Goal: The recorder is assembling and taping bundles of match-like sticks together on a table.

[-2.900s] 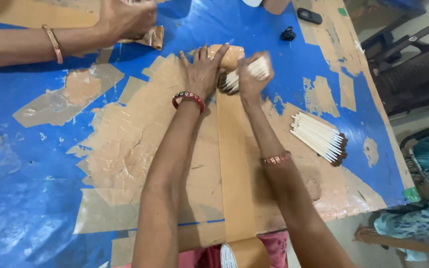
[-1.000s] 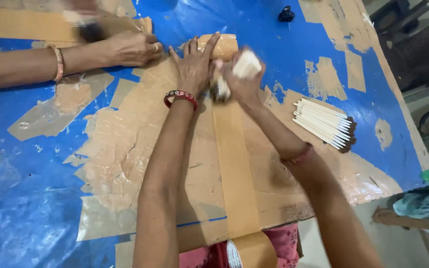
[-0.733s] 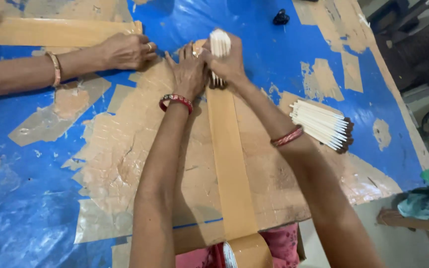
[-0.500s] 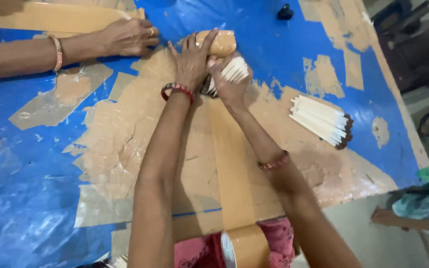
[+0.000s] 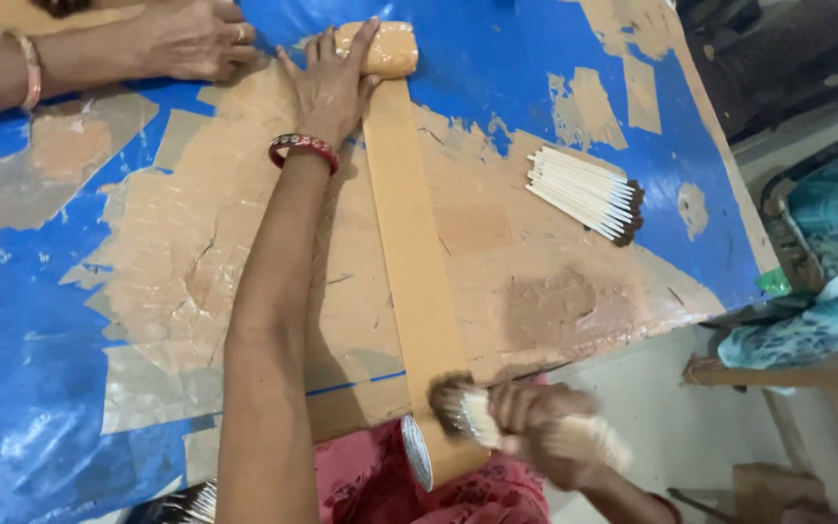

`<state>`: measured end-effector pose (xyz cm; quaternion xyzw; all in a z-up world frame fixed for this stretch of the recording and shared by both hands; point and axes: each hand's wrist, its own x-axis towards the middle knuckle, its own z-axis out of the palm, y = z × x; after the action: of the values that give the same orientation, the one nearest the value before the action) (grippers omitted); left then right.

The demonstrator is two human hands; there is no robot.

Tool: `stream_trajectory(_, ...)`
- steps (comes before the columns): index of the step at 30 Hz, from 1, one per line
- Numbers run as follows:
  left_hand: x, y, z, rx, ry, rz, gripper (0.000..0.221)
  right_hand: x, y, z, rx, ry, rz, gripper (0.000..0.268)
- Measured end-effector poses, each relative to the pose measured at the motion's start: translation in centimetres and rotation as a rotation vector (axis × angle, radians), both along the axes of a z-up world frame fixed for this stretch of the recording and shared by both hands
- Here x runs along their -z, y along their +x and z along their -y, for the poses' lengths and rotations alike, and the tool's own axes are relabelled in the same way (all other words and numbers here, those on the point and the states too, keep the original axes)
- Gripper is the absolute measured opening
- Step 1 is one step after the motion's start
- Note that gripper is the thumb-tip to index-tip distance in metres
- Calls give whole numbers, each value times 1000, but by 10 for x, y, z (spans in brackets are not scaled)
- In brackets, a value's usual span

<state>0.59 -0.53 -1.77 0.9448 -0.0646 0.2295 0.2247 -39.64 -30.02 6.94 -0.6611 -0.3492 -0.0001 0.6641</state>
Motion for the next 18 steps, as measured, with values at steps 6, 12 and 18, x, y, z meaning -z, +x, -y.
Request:
stream_trajectory(6,-3,-5,-3,-53,6,-29,73,17,38,-34,330,-410,93,31)
stream_trajectory(12,-5,-1,0,-23,-36,31,75,-5,97,-76,93,82,14,39)
stream_trajectory(18,-4,-4,-4,-41,-17,-8,73,64,199,-85,277,99,0,32)
